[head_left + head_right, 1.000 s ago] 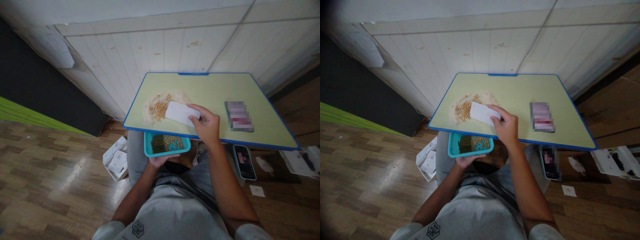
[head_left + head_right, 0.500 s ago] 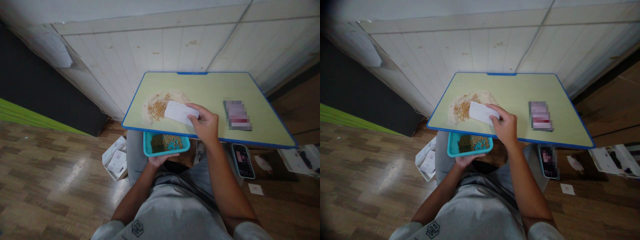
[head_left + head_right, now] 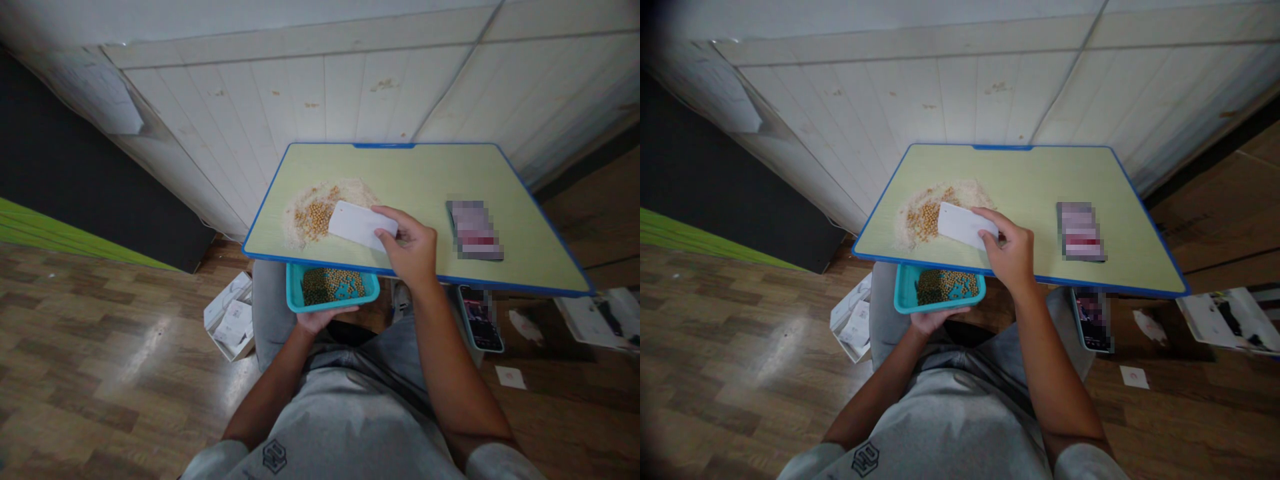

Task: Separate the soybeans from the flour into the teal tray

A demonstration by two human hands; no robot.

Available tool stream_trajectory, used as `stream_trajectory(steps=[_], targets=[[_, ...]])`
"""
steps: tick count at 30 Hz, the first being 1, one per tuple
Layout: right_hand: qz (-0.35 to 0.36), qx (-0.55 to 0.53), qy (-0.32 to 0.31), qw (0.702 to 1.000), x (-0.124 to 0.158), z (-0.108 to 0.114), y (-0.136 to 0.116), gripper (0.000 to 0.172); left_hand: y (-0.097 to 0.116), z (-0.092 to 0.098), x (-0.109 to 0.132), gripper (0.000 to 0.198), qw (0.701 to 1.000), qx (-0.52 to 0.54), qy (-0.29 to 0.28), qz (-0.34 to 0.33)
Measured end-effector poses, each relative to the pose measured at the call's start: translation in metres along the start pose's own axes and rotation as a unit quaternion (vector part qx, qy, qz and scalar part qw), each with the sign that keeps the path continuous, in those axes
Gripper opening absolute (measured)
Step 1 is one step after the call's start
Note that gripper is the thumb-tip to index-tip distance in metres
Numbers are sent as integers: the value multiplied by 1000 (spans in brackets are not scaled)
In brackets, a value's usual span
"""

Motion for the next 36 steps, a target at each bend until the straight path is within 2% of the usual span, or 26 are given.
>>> stream_trajectory(steps=[8, 25, 36], targets=[[-1, -7, -2, 1000, 0, 1, -1, 40, 0, 2, 0, 83, 1000, 14, 22, -10], [-1, 12, -6, 1000, 0, 1, 0, 41, 0, 0, 1, 83, 1000, -18, -1, -4], [-6, 2, -3, 1000, -1, 2, 0, 41, 0, -1, 1, 84, 1000, -4, 11, -11]])
Point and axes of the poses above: each hand's wrist, its own x-axis away from the middle knuckle, its own z-axis out of the back of the hand, y = z × x, the point moved 10 cm from there along -x, towards the middle knuckle, and after that the axes turned 14 degrees about x, right-handed, at the moved point
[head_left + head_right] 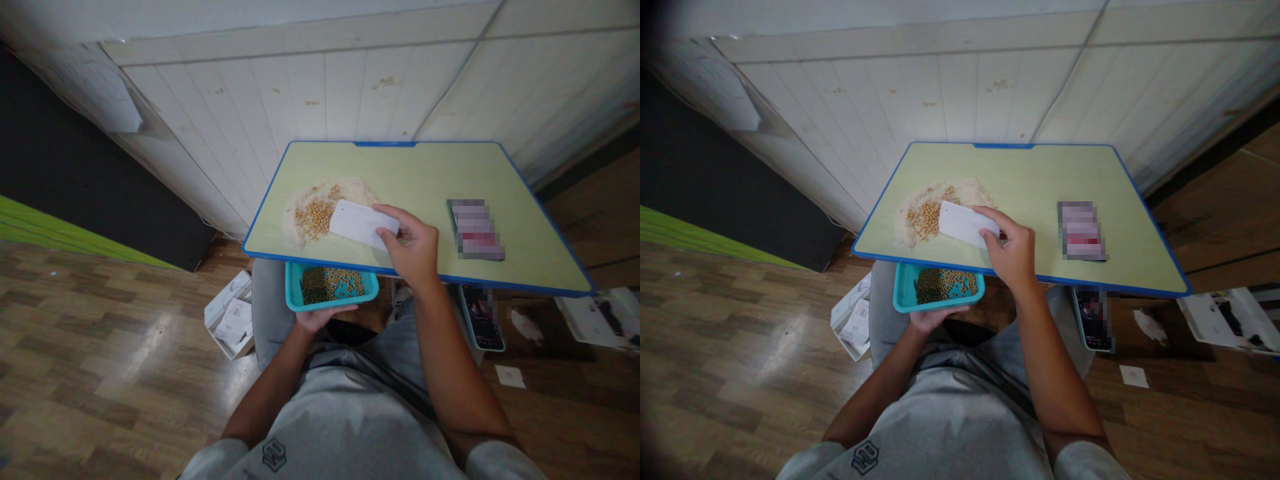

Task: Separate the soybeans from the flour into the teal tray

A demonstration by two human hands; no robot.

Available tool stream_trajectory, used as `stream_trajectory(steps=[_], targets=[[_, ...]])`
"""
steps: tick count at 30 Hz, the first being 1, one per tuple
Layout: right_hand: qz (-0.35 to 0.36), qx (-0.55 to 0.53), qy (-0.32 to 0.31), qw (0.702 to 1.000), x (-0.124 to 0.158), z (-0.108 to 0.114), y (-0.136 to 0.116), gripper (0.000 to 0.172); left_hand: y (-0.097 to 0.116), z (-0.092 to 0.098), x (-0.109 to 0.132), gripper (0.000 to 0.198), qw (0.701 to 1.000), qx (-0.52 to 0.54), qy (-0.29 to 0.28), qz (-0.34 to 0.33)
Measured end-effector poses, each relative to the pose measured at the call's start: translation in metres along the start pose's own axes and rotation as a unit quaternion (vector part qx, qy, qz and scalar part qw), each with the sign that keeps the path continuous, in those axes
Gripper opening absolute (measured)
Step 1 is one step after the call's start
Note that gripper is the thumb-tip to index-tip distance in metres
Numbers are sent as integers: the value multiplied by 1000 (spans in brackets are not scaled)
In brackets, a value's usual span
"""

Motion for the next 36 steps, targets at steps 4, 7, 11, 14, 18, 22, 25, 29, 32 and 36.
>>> stream_trajectory(steps=[4, 7, 11, 14, 18, 22, 25, 29, 32, 36], targets=[[5, -8, 0, 1000, 0, 0, -1, 41, -1, -1, 0, 84, 1000, 5, -3, 5], [4, -9, 1, 1000, 0, -1, 1, 41, -2, -2, 1, 85, 1000, 10, 1, 7], [3, -8, 1, 1000, 0, -1, 3, 42, -2, -1, 1, 84, 1000, 10, 12, 1], [1, -7, 0, 1000, 0, 0, 2, 41, -2, 0, 0, 82, 1000, 5, 12, 4], [3, -8, 4, 1000, 0, 1, 1, 39, -2, -1, -1, 81, 1000, 1, 7, -1], [8, -18, 18, 1000, 0, 4, 2, 39, -1, -2, -2, 82, 1000, 1, 8, -5], [9, -16, 21, 1000, -1, 4, 2, 38, -1, -2, -3, 83, 1000, -3, 3, -5], [16, -11, 25, 1000, -1, 5, -1, 38, 1, 0, -3, 83, 1000, -3, 7, -16], [18, -9, 24, 1000, -1, 5, -1, 38, 1, 1, -3, 82, 1000, 2, 7, -15], [20, -4, 25, 999, 0, 6, -1, 39, 1, 0, -3, 79, 1000, 5, -4, -4]])
Point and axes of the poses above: each hand's wrist, its own x-axis away from the middle knuckle, its own z-axis out of the back of the hand, y = z × x, the point moved 10 cm from there along -x, towards the middle knuckle, and after that the axes turned 14 degrees about x, right-handed, at the moved point
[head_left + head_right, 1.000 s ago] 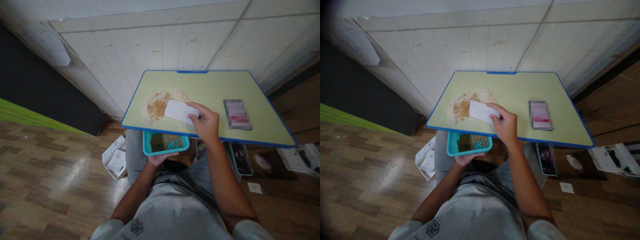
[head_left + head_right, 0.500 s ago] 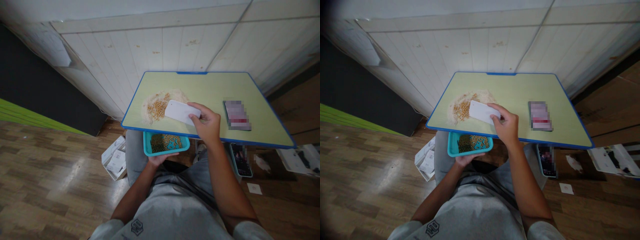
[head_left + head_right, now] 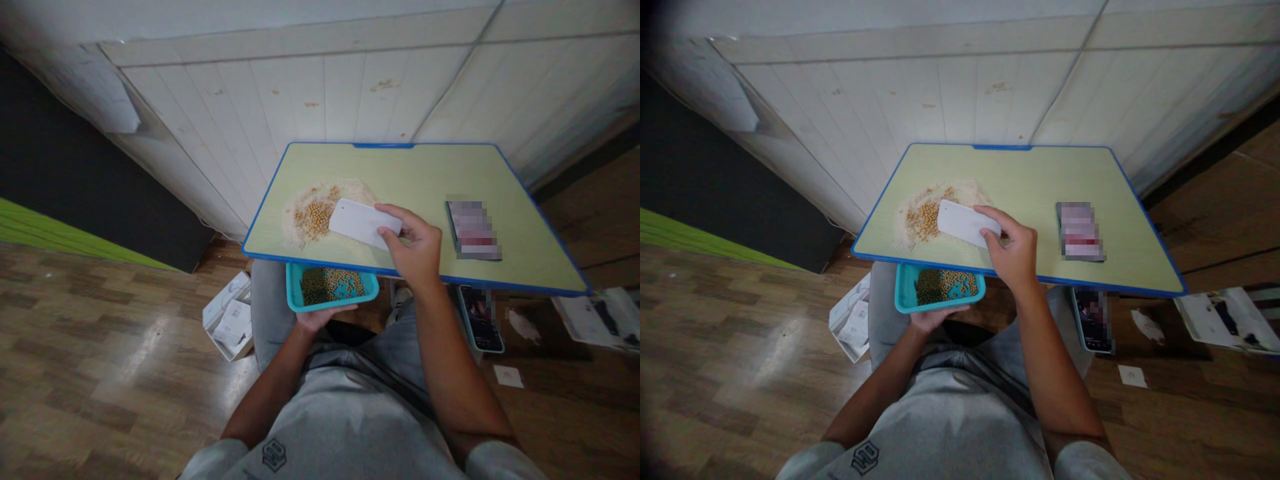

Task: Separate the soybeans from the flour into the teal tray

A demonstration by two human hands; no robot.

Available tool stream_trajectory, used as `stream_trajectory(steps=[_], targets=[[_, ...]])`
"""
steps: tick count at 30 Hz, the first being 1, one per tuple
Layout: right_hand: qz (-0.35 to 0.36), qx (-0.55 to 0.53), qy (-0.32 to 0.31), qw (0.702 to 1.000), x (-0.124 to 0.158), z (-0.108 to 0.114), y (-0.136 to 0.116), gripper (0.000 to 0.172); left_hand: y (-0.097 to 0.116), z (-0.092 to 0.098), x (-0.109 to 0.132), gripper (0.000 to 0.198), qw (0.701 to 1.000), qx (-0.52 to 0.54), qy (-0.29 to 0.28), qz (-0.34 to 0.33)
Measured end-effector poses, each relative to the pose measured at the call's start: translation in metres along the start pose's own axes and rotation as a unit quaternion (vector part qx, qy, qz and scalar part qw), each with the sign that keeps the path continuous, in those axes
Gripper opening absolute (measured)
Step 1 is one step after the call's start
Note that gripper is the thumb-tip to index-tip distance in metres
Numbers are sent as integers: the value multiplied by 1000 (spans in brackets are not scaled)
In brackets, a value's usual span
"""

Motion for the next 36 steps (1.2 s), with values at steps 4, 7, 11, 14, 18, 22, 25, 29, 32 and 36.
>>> stream_trajectory(steps=[4, 7, 11, 14, 18, 22, 25, 29, 32, 36], targets=[[5, 1, 8, 1000, -1, 2, 0, 39, 2, 3, -1, 77, 1000, 0, -7, -2], [0, 5, 35, 999, -5, 8, 5, 39, 3, 6, -2, 77, 1000, 4, -10, 0], [-15, 31, 88, 996, -12, 21, 15, 42, 2, 9, -3, 79, 1000, 15, -12, 6], [-19, 51, 100, 993, -16, 26, 19, 45, 2, 10, -2, 80, 1000, 17, 4, 3], [-33, 47, 72, 996, -18, 18, 19, 46, 1, 7, 0, 76, 999, -3, 29, -12], [-33, 40, 69, 996, -18, 13, 14, 44, -2, 1, 0, 77, 999, -29, 27, -5], [-29, 34, 75, 996, -19, 12, 13, 45, -3, -2, -1, 78, 999, -42, 15, 2], [-20, 33, 75, 996, -21, 10, 12, 44, -2, -3, -2, 76, 998, -55, -2, 6], [-19, 43, 69, 996, -26, 6, 7, 43, -3, -2, -2, 76, 998, -58, -7, 10], [-17, 56, 63, 996, -36, -5, -7, 44, -1, 7, -2, 80, 999, -52, 15, 1]])
Point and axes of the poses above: each hand's wrist, its own x-axis away from the middle knuckle, its own z-axis out of the back of the hand, y = z × x, the point moved 10 cm from there along -x, towards the middle knuckle, and after that the axes turned 14 degrees about x, right-handed, at the moved point
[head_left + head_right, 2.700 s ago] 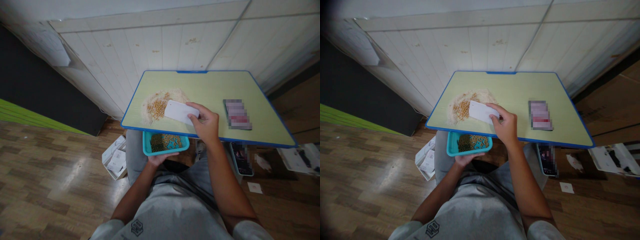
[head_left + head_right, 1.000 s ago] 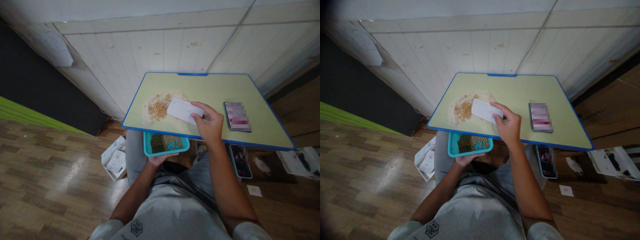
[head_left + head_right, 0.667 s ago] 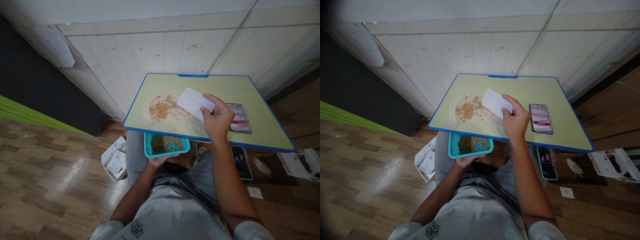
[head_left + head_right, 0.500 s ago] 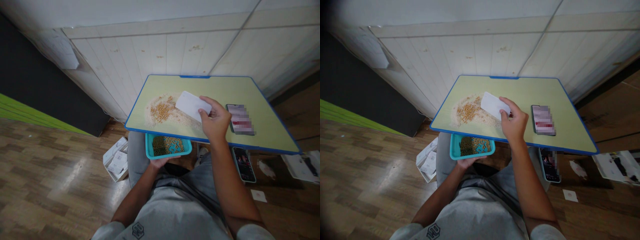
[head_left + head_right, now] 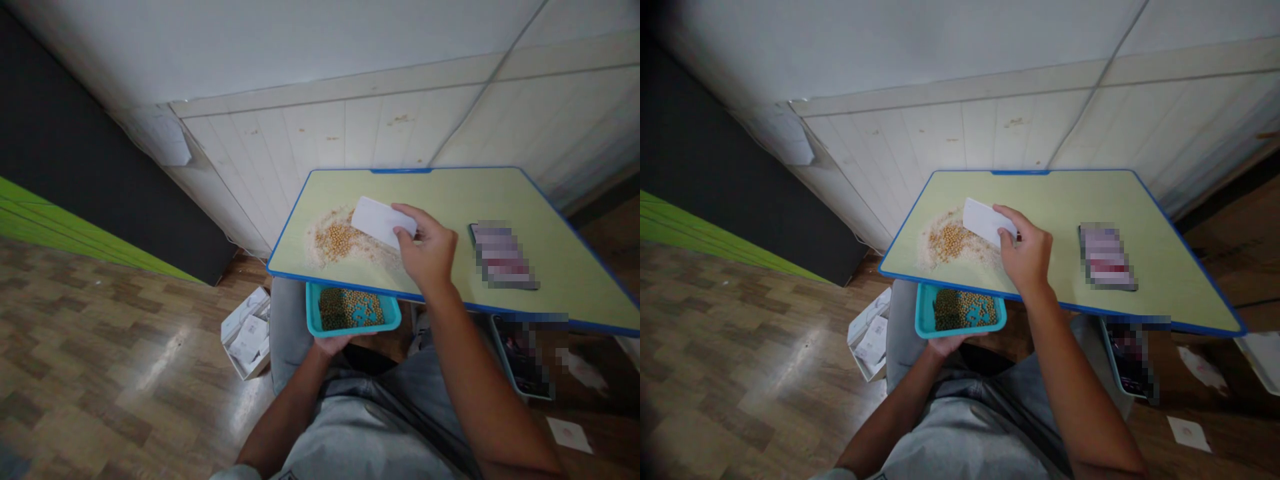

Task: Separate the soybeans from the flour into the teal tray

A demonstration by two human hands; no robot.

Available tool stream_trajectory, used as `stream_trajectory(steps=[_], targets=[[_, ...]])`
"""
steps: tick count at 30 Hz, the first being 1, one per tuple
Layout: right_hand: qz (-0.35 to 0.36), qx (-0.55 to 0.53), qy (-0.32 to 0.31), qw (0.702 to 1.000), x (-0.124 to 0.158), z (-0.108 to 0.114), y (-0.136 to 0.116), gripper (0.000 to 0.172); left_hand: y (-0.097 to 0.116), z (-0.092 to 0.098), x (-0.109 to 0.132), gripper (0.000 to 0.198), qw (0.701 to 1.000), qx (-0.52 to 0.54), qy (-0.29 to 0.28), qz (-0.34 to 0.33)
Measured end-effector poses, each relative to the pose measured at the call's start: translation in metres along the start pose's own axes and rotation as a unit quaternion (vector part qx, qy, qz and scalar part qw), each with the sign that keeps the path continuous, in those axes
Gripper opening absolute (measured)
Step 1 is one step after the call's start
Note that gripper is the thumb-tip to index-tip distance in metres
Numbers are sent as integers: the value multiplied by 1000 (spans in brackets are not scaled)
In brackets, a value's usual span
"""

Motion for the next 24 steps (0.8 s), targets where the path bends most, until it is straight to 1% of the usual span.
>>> stream_trajectory(steps=[2, 4, 6, 9, 12, 15, 19, 24], targets=[[15, -8, -9, 1000, -6, -8, -11, 45, 1, 5, 0, 76, 1000, 0, 10, -3], [27, -7, -24, 999, -11, -19, -20, 46, 4, 7, 1, 76, 1000, 2, 17, -14], [37, 5, -48, 998, -16, -32, -27, 49, 6, 10, 3, 77, 999, 2, 38, -23], [47, 23, -72, 996, -20, -48, -30, 52, 7, 12, 5, 79, 997, -6, 71, -31], [57, 28, -89, 994, -21, -56, -29, 52, 9, 10, 7, 76, 995, -21, 86, -43], [59, 16, -97, 993, -20, -54, -25, 52, 9, 9, 7, 74, 994, -17, 91, -49], [55, -9, -104, 993, -23, -46, -19, 51, 7, 6, 4, 77, 997, -5, 72, -39], [58, -13, -98, 993, -27, -43, -20, 51, 6, 7, 3, 73, 996, -22, 72, -41]])
Point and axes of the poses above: each hand's wrist, its own x-axis away from the middle knuckle, its own z-axis out of the back of the hand, y = z × x, the point moved 10 cm from there along -x, towards the middle knuckle, and after that the axes turned 14 degrees about x, right-handed, at the moved point
